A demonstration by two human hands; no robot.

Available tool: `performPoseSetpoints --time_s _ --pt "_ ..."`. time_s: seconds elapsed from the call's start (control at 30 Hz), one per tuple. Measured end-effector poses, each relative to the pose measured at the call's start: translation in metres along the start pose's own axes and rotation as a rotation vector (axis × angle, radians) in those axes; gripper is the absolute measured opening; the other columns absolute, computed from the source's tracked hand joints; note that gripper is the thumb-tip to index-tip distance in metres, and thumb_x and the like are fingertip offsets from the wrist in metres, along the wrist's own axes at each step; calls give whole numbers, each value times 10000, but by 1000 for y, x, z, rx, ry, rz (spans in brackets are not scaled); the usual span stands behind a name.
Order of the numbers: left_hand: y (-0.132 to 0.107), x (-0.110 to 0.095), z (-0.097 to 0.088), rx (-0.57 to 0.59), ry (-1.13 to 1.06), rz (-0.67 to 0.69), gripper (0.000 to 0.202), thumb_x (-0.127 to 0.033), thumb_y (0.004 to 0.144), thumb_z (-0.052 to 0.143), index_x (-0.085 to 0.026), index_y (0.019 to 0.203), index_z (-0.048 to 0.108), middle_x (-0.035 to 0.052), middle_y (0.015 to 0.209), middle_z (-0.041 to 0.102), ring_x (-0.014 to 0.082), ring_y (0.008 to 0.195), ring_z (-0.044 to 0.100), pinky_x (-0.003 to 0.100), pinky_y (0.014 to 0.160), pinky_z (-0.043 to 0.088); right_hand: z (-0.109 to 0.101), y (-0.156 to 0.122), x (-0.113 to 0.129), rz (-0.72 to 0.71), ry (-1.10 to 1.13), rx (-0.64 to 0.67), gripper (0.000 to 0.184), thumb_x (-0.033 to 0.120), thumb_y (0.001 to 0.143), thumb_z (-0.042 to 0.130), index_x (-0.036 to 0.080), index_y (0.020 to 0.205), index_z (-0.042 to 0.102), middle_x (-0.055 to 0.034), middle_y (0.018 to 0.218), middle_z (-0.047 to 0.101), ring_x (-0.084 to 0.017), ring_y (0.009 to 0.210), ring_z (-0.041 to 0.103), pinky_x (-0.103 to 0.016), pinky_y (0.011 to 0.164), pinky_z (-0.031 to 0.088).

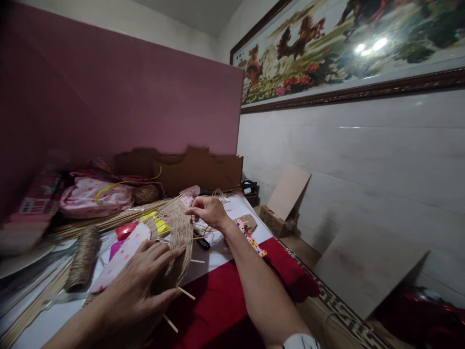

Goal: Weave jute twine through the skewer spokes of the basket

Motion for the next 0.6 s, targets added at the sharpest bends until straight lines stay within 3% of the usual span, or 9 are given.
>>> performPoseSetpoints --time_s 0.27,0.43,0.53,0.6 --pt "5 10 1 18 18 -15 577 -582 771 513 -300 1273 473 76 1030 549 247 934 468 414 822 379 10 0 -12 65 -74 -32 212 360 761 648 179 663 597 30 486 611 -107 472 580 -204 523 397" --pt "6 10 -11 -40 107 -27 502 -598 751 523 -326 1170 576 78 1001 562 252 906 478 419 789 384 12 0 -16 97 -6 -42 210 333 758 641 174 634 581 37 452 589 -104 437 563 -205 514 402" --pt "3 25 -23 -135 80 -114 392 -520 789 521 -292 1090 629 74 995 589 233 891 513 389 782 402 12 0 -18 115 3 -56 204 319 753 639 172 626 576 37 445 585 -104 427 558 -206 512 403" --pt "0 46 -29 -219 39 -262 367 -472 820 484 -251 1065 645 81 1013 611 230 909 546 369 794 413 13 0 -20 119 -6 -60 207 319 751 639 171 622 574 35 443 585 -104 425 556 -206 512 403"
Point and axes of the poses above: each hand's wrist, its own y-axis towards the middle knuckle, its own z-axis out of the palm, x = y × z, the point moved 3 cm from there along y, towards the middle knuckle
